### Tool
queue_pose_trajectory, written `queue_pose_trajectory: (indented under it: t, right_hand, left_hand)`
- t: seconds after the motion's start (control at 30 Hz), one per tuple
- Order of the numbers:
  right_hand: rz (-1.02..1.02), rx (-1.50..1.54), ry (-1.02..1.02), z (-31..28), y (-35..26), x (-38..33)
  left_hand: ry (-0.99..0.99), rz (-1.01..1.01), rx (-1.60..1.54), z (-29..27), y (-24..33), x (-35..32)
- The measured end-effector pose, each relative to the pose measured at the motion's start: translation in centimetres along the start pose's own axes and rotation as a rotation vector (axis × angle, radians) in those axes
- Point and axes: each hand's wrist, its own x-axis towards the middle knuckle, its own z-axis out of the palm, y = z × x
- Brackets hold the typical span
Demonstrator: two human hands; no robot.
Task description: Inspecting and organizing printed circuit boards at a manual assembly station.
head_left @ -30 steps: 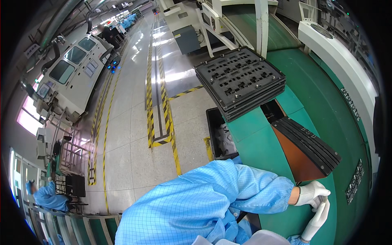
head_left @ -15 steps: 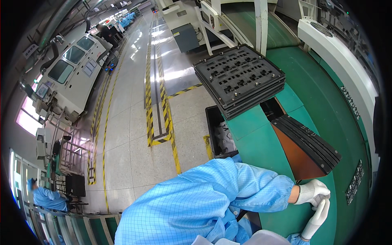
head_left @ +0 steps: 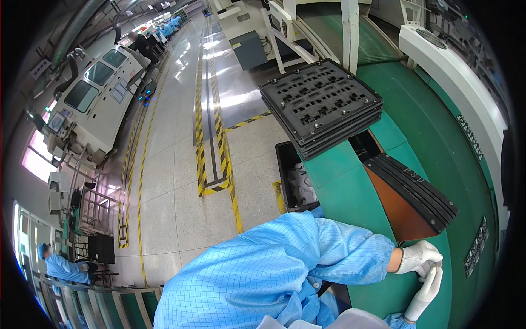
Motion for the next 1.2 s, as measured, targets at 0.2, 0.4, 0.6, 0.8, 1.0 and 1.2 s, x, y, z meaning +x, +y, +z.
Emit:
queue_pose_trajectory:
  t: [0.2,0.4,0.6,0.8,1.0,1.2]
  right_hand:
    - [-0.031,-0.027,-0.047,-0.4,0.4,0.2]
    - [-0.058,-0.022,-0.048,0.6,-0.2,-0.1]
    - [-0.028,0.03,0.053,-0.6,-2.8,-1.1]
    - [-0.005,-0.027,-0.018,0.6,-3.3,-0.1]
    - [-0.002,-0.065,0.049,-1.0,-3.4,-1.1]
    - [0.015,-0.023,0.051,-0.4,-3.4,-1.1]
  left_hand:
    - [0.025,0.013,0.0,0.1,-0.2,0.0]
    - [0.034,0.025,-0.013,-0.4,0.0,-0.5]
    - [-0.268,0.795,1.11,-0.7,-0.4,0.4]
    - [-0.077,0.222,0.438,-2.1,0.5,-1.5]
    - [-0.078,-0.154,-0.013,-0.4,0.9,-0.4]
    - [-0.103,-0.096,0.047,-0.6,1.1,-0.6]
